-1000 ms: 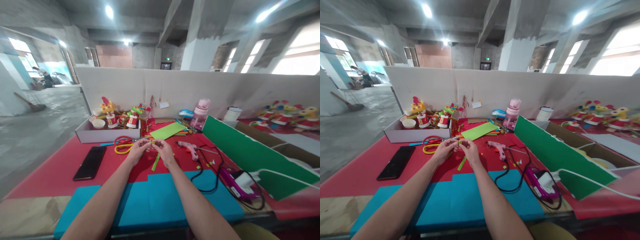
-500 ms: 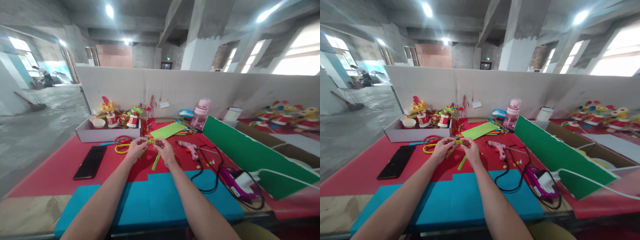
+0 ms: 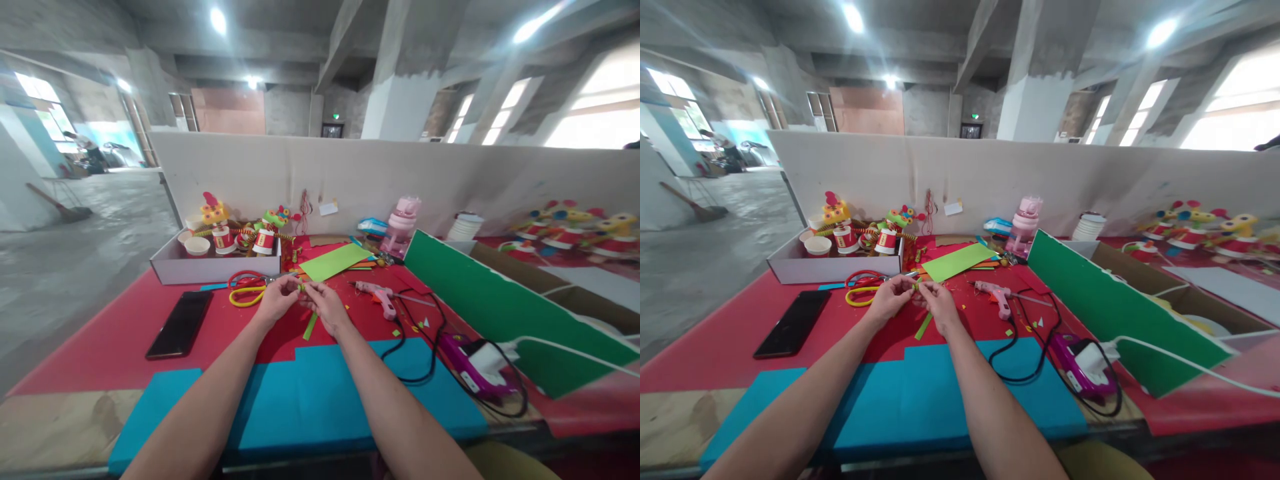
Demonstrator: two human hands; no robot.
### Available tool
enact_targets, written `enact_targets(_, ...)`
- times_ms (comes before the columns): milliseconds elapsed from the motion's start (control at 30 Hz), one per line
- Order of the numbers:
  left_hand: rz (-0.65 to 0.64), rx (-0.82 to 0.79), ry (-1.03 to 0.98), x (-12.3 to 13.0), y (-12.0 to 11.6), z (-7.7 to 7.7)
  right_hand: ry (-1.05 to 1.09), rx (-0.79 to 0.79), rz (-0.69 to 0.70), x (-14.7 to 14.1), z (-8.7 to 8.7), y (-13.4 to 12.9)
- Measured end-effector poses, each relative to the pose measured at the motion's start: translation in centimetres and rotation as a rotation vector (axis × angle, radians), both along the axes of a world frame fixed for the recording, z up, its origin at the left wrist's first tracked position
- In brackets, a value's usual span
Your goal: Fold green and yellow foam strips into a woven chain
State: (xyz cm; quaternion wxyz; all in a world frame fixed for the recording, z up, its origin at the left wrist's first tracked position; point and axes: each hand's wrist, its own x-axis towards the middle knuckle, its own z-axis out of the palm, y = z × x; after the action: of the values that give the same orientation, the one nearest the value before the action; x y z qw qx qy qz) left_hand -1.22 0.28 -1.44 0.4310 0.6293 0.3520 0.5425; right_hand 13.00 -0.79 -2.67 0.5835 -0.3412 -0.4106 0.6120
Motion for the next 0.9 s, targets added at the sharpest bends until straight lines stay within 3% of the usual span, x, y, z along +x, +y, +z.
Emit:
enact_targets(200,-0.096,-0.195,-0.136,0.1,-0.29,0.1,-0.044,0.062,-0.07,0.17,-0.2,0.11)
enact_targets(367,-0.131,-0.203,-0.138,-0.04,-0.26,-0.05,-0.09,0.111,-0.031,-0.1,-0.15,-0.06)
enact_targets(667,-0.033,-0.17,-0.178,-0.18,-0.07,0.16,-0.147,0.154,-0.105,0.33,-0.01,0.17)
enact_targets(900,0.046,-0.124,-0.157,-0.22,-0.03,0.03,-0.006,0.054,-0.141,0.59,0.11,0.31)
